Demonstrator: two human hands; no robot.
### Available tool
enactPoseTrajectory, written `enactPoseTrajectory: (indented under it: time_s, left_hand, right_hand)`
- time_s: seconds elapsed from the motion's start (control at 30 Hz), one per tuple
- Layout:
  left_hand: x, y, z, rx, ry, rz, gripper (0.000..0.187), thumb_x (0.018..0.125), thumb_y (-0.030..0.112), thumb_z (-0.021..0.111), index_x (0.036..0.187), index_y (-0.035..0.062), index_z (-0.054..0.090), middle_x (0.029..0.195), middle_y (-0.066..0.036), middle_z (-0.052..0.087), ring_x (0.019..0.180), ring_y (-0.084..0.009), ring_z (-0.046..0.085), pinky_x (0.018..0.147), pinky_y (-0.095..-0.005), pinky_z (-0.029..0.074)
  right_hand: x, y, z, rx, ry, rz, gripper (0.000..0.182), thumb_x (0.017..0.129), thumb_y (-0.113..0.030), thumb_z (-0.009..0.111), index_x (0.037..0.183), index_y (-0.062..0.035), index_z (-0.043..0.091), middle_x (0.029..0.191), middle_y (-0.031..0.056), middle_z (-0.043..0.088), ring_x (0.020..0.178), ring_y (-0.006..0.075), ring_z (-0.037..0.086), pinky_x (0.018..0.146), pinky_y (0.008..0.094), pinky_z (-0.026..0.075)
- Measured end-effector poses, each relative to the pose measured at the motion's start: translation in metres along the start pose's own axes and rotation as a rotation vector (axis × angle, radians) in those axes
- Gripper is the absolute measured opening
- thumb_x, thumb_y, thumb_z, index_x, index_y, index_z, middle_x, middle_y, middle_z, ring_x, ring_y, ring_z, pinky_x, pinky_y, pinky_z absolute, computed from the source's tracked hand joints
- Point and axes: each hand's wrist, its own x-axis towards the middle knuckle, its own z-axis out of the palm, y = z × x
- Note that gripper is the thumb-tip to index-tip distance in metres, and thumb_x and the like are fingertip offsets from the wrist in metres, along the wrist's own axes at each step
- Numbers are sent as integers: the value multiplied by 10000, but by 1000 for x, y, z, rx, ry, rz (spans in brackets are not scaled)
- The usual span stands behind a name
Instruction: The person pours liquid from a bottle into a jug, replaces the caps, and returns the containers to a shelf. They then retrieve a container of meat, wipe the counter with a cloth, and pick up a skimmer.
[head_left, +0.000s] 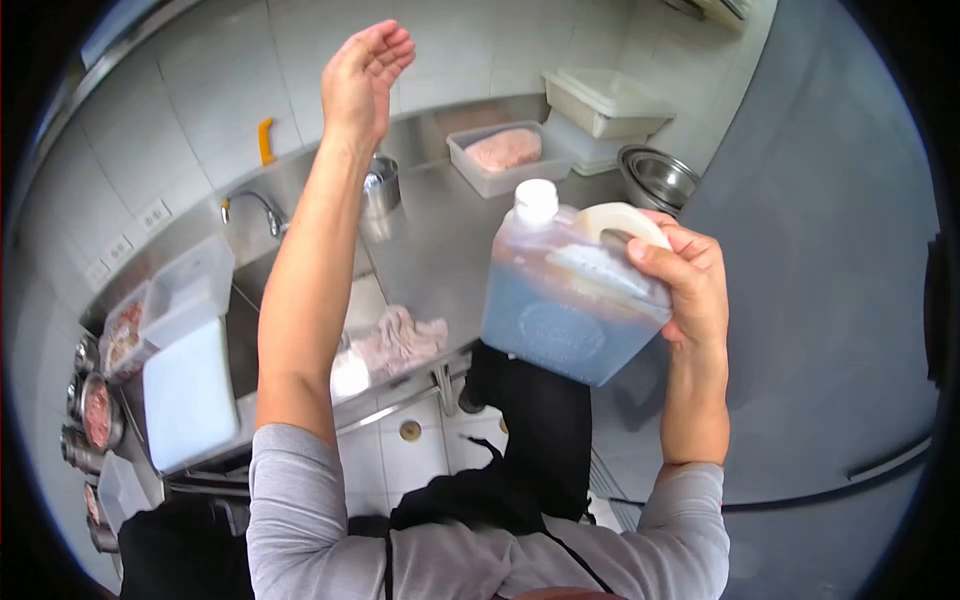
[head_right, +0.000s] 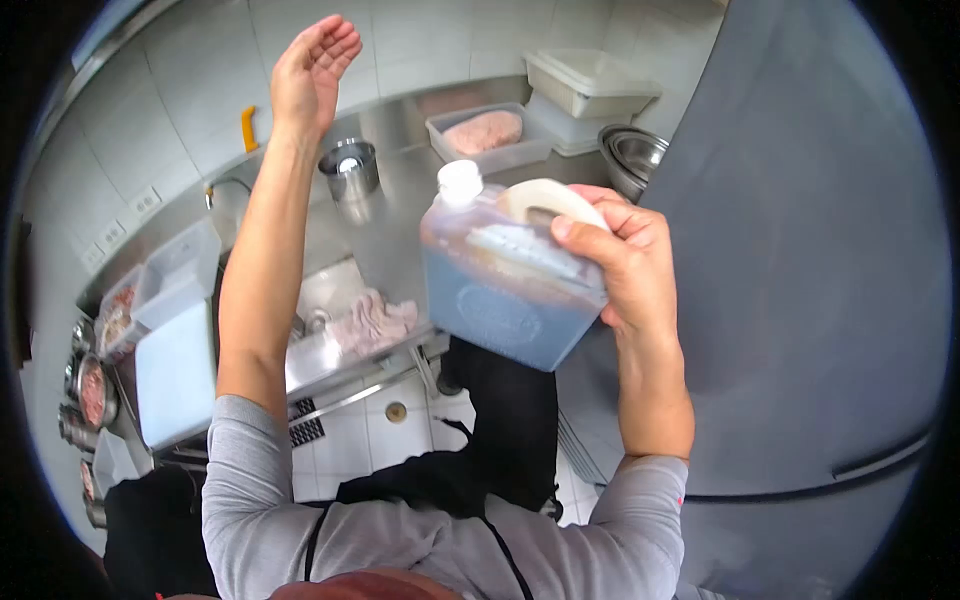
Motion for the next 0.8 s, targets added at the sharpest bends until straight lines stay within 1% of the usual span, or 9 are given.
enactPoseTrajectory:
  time_s: [0.03,0.13,0.37,0.47,0.57,0.63,0.67,0.77,0.8]
  left_hand:
    - [26,1,8,-6,1,3,375,989,210,506,1236,-65,568,1218,-226,612,1166,-357,588,1039,-517,473]
    - [118,-9,4,-74,4,46,519,982,320,555,1351,-36,477,1217,-194,625,1099,-276,628,922,-378,519]
    - [271,-20,2,-280,298,-31,446,996,288,519,1292,-43,477,1321,-229,517,1236,-355,511,1064,-470,446]
    - [377,-44,-48,-211,148,152,417,1004,282,507,1289,-22,485,1335,-218,518,1262,-350,503,1083,-497,429]
    - [309,-24,12,-567,202,120,372,1010,264,498,1291,21,513,1301,-195,552,1244,-337,523,1087,-513,425]
    - [309,-23,17,-615,195,192,331,1009,235,509,1280,46,527,1292,-190,560,1232,-334,529,1080,-546,422]
    - [299,-26,28,-500,244,136,498,1014,393,485,1363,39,458,1393,-204,489,1292,-375,479,1104,-585,386]
    - [306,-35,3,-515,-89,198,816,982,456,486,1591,157,34,1659,-148,6,1530,-316,16,1240,-462,-11]
    - [293,-36,10,-556,-77,250,667,959,432,554,1483,121,283,1552,-140,257,1447,-310,229,1213,-450,141]
  right_hand:
    - [7,2,0,9,-14,-18,225,777,-85,760,911,93,735,1147,113,645,892,162,634,779,282,500]
    - [24,4,-1,-13,-59,-69,187,777,-82,766,860,83,736,1133,127,647,892,158,626,764,267,483]
    - [52,18,-10,51,-47,-91,161,766,-79,772,768,70,711,1097,155,656,887,147,617,745,260,470]
    - [69,22,-15,87,-20,-93,166,767,-78,770,758,73,702,1095,153,651,886,147,615,743,262,469]
    - [82,28,-25,67,-23,-75,158,769,-86,776,764,58,710,1087,135,647,873,139,597,745,258,451]
    - [89,26,-22,40,-6,-53,155,769,-92,781,762,47,713,1084,130,646,866,135,586,746,256,440]
    - [92,26,-20,21,22,-83,154,765,-91,792,743,36,707,1067,124,649,856,125,571,739,253,429]
    - [111,40,-22,-4,52,-177,157,761,-78,798,725,36,696,1046,113,656,856,115,564,729,249,423]
    - [118,44,-20,-31,60,-235,159,756,-68,802,713,34,689,1020,100,661,843,109,561,716,244,414]
